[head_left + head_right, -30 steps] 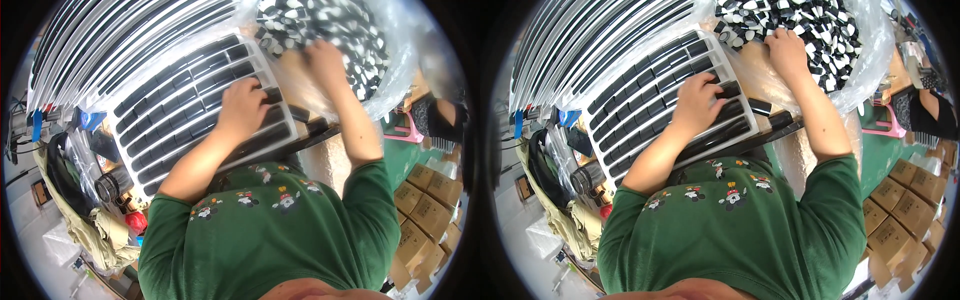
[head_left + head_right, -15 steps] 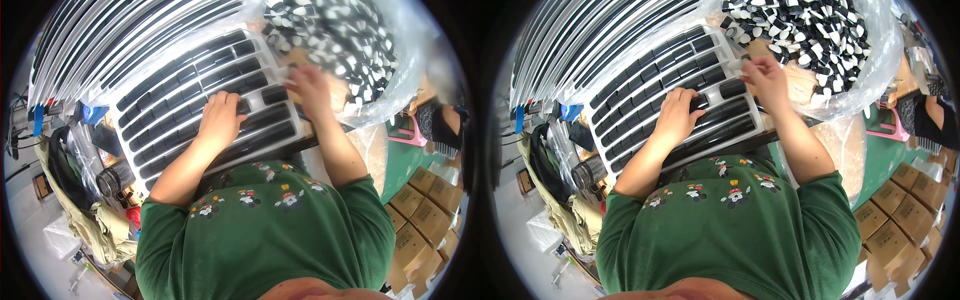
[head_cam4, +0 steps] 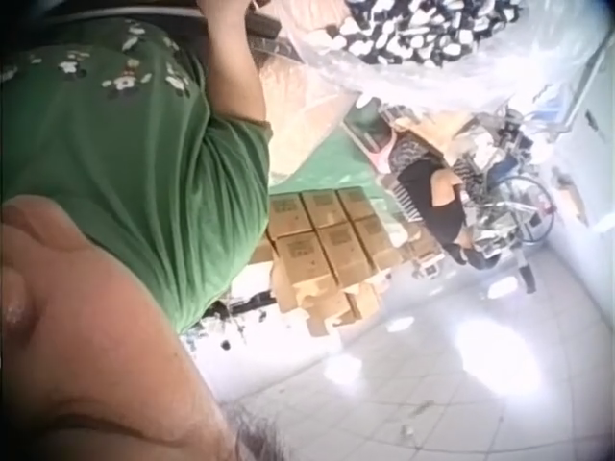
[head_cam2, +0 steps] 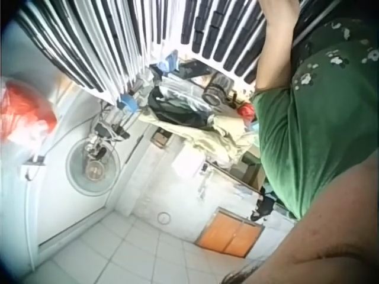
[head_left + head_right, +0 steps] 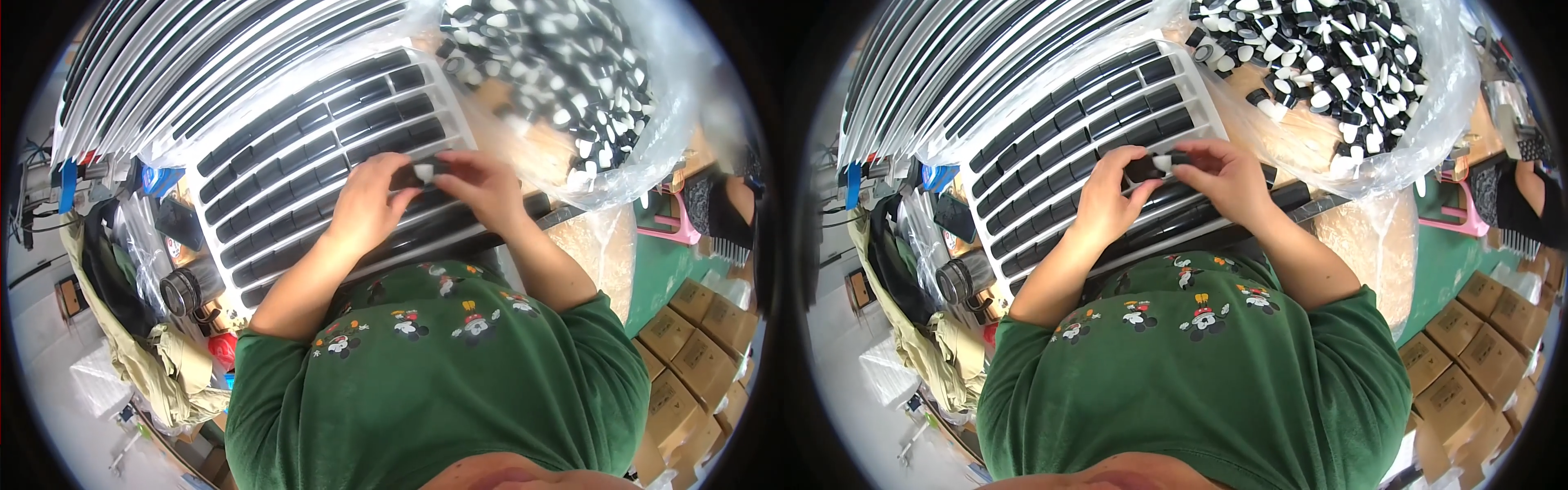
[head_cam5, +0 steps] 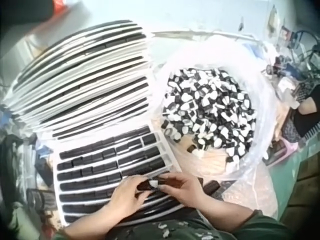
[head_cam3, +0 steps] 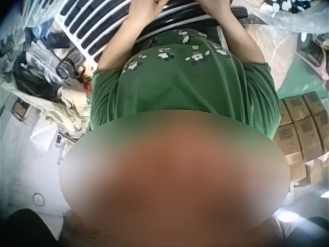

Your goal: Assembling small black plastic components by inserting white inner pieces into outer casings.

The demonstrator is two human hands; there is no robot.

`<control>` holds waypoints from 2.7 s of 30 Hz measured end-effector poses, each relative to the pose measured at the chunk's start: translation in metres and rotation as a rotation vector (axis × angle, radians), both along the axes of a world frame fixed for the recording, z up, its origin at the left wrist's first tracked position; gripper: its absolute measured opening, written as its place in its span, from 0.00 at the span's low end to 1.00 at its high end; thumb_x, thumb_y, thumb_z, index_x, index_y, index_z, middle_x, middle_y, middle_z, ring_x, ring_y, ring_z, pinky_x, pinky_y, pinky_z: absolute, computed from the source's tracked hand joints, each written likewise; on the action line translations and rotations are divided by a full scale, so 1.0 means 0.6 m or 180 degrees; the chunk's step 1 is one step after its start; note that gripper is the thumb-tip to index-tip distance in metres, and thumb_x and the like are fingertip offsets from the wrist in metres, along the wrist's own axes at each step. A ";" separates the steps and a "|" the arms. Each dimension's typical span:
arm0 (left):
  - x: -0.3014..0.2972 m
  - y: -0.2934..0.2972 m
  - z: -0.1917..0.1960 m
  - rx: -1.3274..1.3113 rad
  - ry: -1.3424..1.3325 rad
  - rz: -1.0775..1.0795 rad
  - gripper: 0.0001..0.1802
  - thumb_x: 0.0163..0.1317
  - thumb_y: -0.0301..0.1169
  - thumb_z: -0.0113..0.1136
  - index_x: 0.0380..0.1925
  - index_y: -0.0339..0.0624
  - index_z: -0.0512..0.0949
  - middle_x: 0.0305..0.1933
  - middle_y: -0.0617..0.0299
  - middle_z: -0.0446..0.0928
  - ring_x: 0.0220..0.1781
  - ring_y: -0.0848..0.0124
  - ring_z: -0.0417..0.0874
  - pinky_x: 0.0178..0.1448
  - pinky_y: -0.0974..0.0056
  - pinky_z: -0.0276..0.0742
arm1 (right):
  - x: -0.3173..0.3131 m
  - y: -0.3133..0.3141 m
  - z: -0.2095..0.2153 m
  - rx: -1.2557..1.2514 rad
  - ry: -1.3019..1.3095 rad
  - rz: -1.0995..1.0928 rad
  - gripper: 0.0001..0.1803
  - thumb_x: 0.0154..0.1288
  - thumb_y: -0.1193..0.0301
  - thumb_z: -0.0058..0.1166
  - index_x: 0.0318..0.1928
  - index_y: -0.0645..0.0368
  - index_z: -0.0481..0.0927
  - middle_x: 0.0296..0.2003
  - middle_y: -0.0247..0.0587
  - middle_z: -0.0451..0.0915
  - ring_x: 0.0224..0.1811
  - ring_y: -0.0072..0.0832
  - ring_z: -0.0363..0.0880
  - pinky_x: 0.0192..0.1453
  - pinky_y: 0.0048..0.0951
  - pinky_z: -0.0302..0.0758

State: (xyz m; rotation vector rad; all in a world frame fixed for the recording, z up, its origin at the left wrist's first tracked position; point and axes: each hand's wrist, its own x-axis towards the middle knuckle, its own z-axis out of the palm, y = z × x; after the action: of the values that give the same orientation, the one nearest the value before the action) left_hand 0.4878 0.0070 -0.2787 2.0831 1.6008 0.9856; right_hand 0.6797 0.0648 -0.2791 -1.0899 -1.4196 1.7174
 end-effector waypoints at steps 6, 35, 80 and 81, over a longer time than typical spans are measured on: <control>0.008 -0.021 0.014 0.0386 -0.0054 -0.0500 0.27 0.43 0.28 0.73 0.45 0.42 0.71 0.45 0.57 0.79 0.44 0.57 0.81 0.46 0.59 0.77 | 0.028 0.014 0.025 -0.0964 -0.0237 0.1025 0.25 0.52 0.79 0.63 0.53 0.64 0.74 0.40 0.35 0.78 0.43 0.21 0.76 0.48 0.21 0.73; -0.011 -0.002 -0.009 -0.0078 0.0386 0.0492 0.19 0.44 0.30 0.72 0.38 0.41 0.77 0.38 0.58 0.79 0.44 0.58 0.78 0.48 0.60 0.74 | -0.008 0.078 -0.014 0.2752 -0.2686 0.1610 0.18 0.50 0.66 0.64 0.41 0.59 0.77 0.38 0.44 0.74 0.46 0.44 0.71 0.51 0.37 0.69; -0.066 -0.030 0.019 -0.0808 -0.0386 0.0447 0.25 0.52 0.25 0.64 0.52 0.45 0.73 0.43 0.54 0.68 0.44 0.59 0.73 0.48 0.61 0.72 | -0.016 -0.009 -0.007 0.0458 -0.0252 0.0250 0.19 0.56 0.79 0.62 0.49 0.62 0.74 0.35 0.33 0.77 0.35 0.17 0.77 0.40 0.17 0.73; -0.069 -0.026 0.008 -0.0386 0.0287 0.0197 0.26 0.50 0.28 0.67 0.53 0.47 0.74 0.43 0.55 0.68 0.45 0.59 0.72 0.49 0.61 0.72 | -0.016 -0.011 -0.014 0.0286 -0.0220 0.0277 0.19 0.56 0.79 0.61 0.49 0.62 0.73 0.35 0.34 0.77 0.36 0.17 0.77 0.40 0.17 0.73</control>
State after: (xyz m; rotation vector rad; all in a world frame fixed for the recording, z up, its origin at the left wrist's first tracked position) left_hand 0.4465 -0.0086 -0.2737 2.0338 1.7334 0.8027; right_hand 0.6699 0.0584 -0.2873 -1.0618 -1.5928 1.6727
